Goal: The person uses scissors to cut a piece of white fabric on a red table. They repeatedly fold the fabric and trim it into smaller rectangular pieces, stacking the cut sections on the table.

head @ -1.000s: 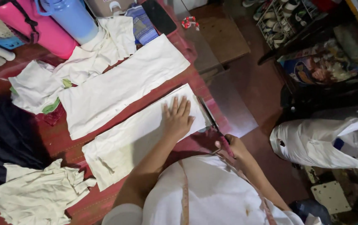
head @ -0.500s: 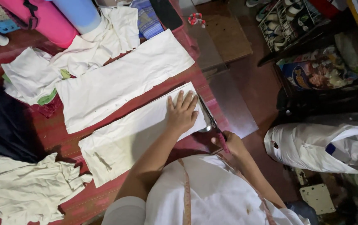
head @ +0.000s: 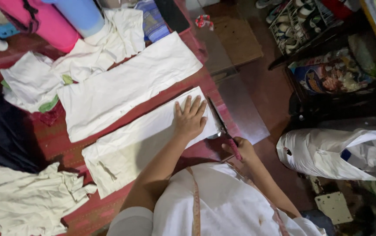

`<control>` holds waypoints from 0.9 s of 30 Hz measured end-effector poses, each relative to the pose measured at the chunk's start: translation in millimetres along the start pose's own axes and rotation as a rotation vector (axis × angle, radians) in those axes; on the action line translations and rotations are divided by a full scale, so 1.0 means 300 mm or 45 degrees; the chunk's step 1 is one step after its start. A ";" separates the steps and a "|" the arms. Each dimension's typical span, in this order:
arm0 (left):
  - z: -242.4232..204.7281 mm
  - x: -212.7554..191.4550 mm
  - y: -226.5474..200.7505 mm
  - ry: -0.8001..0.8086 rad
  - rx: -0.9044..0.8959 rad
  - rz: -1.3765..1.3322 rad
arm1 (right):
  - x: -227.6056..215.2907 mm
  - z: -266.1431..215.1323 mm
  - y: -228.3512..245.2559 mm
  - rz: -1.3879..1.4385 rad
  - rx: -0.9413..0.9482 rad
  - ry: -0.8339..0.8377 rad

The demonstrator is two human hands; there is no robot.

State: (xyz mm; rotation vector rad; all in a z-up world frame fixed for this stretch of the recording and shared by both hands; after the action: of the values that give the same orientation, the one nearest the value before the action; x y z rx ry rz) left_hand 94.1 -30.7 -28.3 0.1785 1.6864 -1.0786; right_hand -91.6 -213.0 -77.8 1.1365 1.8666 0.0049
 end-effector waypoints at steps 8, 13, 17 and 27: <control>0.012 -0.020 -0.044 0.090 -0.036 0.047 | -0.025 -0.033 -0.163 0.230 -0.028 -0.144; 0.074 -0.037 -0.039 0.007 -0.078 0.073 | -0.121 -0.152 -0.027 0.113 0.077 -0.159; 0.073 0.009 -0.038 0.027 -0.022 0.107 | -0.191 -0.191 0.070 -0.394 0.218 -0.140; -0.266 -0.136 0.057 0.053 -0.284 0.034 | -0.247 0.092 0.048 -0.753 0.104 -0.586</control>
State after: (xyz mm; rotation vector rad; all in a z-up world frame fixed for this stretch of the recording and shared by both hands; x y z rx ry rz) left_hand 65.9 52.3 -3.1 0.0800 1.8227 -0.8645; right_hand -51.1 -268.4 -35.9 0.5355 1.7184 -0.6198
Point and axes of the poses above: each hand's wrist, its own z-axis towards the middle knuckle, its own x-axis out of the palm, y = z × x, the point moved 6 cm from there along z, towards the middle knuckle, and after that the axes turned 15 degrees about -z, right-handed, at the moved point
